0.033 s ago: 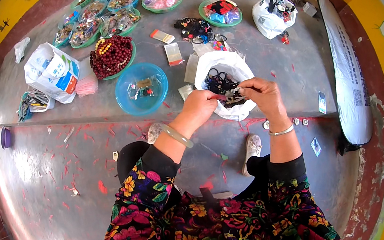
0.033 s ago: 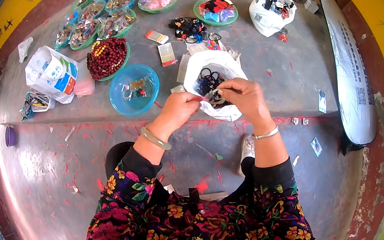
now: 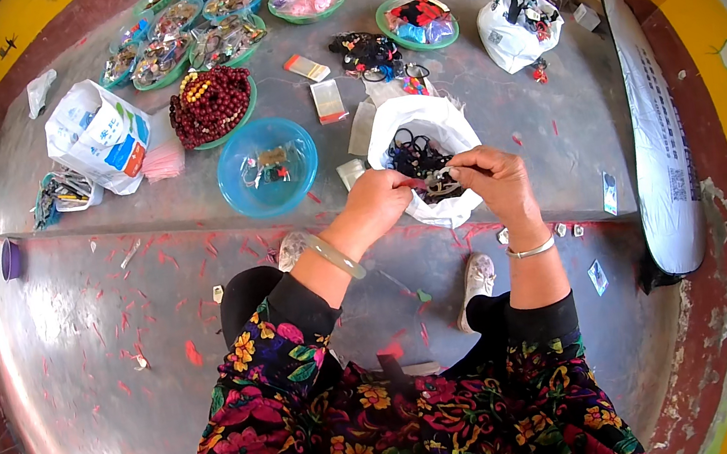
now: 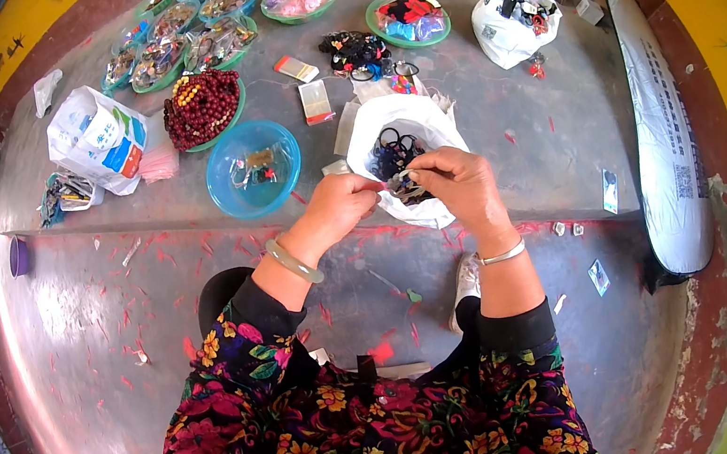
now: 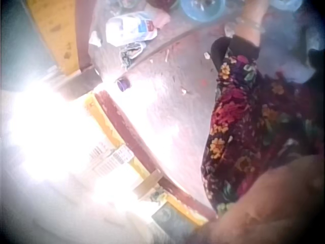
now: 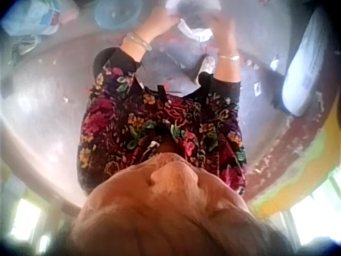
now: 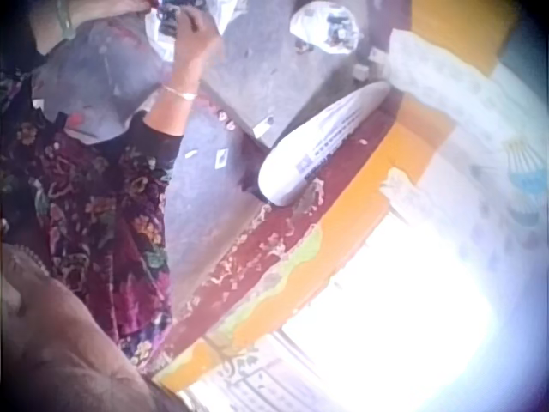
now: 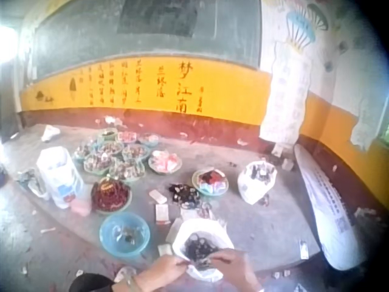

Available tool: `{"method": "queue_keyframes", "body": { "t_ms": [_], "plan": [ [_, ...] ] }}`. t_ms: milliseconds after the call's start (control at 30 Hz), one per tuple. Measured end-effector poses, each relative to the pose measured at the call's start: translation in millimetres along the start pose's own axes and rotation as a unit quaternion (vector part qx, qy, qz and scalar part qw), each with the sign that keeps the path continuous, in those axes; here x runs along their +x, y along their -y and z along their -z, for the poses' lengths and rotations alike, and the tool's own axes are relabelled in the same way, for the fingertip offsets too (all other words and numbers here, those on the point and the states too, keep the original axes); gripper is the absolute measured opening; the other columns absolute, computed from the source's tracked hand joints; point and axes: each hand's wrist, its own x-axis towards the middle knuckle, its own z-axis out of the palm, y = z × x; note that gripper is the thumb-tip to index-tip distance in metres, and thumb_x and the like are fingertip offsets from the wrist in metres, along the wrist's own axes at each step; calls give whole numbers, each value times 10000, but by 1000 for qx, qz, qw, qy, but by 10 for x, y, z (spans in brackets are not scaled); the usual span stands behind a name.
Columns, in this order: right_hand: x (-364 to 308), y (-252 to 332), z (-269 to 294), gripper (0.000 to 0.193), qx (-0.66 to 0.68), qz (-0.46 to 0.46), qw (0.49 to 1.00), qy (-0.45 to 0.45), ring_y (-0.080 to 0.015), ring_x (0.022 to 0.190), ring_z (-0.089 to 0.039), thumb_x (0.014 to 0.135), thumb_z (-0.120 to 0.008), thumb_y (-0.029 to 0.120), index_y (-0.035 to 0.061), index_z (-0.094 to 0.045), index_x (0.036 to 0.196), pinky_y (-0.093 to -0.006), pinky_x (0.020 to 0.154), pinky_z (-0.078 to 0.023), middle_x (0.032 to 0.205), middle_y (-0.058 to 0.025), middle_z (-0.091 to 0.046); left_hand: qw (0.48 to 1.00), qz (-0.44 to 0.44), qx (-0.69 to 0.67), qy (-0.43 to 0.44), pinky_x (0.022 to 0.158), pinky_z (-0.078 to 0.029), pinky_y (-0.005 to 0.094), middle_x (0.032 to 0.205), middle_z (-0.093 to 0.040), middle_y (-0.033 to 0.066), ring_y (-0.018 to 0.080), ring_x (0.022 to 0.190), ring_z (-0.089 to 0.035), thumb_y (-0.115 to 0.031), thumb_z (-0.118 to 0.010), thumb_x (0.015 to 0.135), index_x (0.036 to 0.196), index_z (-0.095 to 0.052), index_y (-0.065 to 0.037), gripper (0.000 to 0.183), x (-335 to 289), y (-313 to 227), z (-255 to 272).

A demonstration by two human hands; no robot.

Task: The person sits on the floor and assembles small keychains by hand. They pick up small black components from a white bag, attach them to red plastic pieces, and place the finished items into a blue bowl. Various crafting supplies, including beads and packaged items, are scattered on the floor around them.

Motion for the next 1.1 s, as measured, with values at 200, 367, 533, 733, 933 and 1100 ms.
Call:
{"method": "queue_keyframes", "body": {
  "t_ms": [200, 367, 533, 733, 933, 1100],
  "plan": [
    [-6, 74, -105, 127, -111, 54, 992, 8, -147, 649, -587, 719, -650, -25, -4, -665, 843, -251, 580, -448, 728, -86, -605, 998, -47, 47, 2, 570, -438, 326, 610, -580, 154, 208, 576, -574, -177, -561, 748, 900, -688, -53, 233, 55, 22, -71],
    [-15, -57, -119, 105, -196, 100, 975, 10, -235, 630, -581, 698, -657, 32, 19, -663, 802, -311, 576, -452, 706, -97, -594, 998, -32, 50, 17, 631, -461, 356, 710, -618, 173, 282, 670, -599, -177, -554, 750, 883, -679, -48, 223, 59, 29, -114],
    [-5, -36, -157, 34, -287, 190, 939, 15, -290, 664, -558, 713, -621, 61, 40, -643, 727, -368, 594, -445, 681, -97, -564, 997, -52, 55, 32, 625, -463, 326, 704, -630, 146, 223, 657, -608, -154, -563, 766, 916, -675, -49, 215, 70, 86, -137],
    [-16, -15, -168, 46, -356, 224, 906, 38, -299, 735, -556, 737, -579, 48, 56, -624, 739, -386, 638, -445, 735, -92, -570, 999, -25, 20, 40, 677, -474, 394, 791, -628, 209, 351, 755, -607, -174, -525, 766, 874, -680, -50, 226, 44, 22, -104],
    [-11, 26, -229, 69, -341, 227, 912, 9, -301, 737, -556, 749, -552, 46, 53, -612, 784, -386, 651, -445, 740, -93, -572, 999, -10, -7, 51, 674, -472, 351, 788, -641, 170, 277, 734, -611, -152, -518, 798, 920, -671, -31, 231, 71, 98, -121],
    [9, -9, -180, 63, -352, 267, 896, 36, -289, 727, -559, 719, -565, 54, 61, -614, 759, -381, 654, -445, 741, -82, -577, 997, 16, -34, 66, 700, -467, 359, 823, -644, 195, 312, 764, -614, -166, -545, 781, 918, -676, -37, 229, 54, 33, -101]
  ]
}}
